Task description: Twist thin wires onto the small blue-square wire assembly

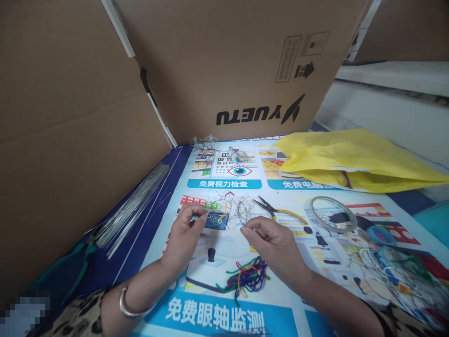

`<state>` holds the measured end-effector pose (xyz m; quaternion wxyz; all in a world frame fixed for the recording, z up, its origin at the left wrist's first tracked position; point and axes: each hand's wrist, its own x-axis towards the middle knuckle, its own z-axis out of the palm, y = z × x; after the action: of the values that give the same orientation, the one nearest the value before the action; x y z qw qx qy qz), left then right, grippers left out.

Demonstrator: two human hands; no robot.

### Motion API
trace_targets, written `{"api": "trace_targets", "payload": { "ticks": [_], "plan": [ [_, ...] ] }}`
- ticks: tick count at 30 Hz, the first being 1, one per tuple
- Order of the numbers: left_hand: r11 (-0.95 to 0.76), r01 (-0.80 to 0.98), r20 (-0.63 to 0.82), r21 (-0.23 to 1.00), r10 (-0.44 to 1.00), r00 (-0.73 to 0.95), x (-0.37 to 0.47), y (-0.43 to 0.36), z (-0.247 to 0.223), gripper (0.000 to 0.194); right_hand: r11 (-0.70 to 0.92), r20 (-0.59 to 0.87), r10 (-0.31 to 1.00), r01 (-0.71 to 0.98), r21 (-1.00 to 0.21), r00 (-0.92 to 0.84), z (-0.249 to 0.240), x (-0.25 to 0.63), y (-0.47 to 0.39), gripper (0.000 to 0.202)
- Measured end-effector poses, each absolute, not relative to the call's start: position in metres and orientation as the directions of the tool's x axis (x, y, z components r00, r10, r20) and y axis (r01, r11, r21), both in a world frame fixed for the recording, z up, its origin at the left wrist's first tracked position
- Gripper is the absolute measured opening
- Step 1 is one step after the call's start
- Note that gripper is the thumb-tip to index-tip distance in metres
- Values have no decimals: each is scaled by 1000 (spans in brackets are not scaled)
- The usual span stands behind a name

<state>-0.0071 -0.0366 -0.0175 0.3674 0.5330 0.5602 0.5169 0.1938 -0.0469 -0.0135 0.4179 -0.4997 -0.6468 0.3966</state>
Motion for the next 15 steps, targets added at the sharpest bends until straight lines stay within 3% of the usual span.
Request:
{"api": "trace_targets", "payload": {
  "ticks": [15],
  "plan": [
    [-27,106,51,994,973,-227,-6,-36,-17,13,181,137,977,300,-937,-161,-12,194,-49,25]
  ]
}}
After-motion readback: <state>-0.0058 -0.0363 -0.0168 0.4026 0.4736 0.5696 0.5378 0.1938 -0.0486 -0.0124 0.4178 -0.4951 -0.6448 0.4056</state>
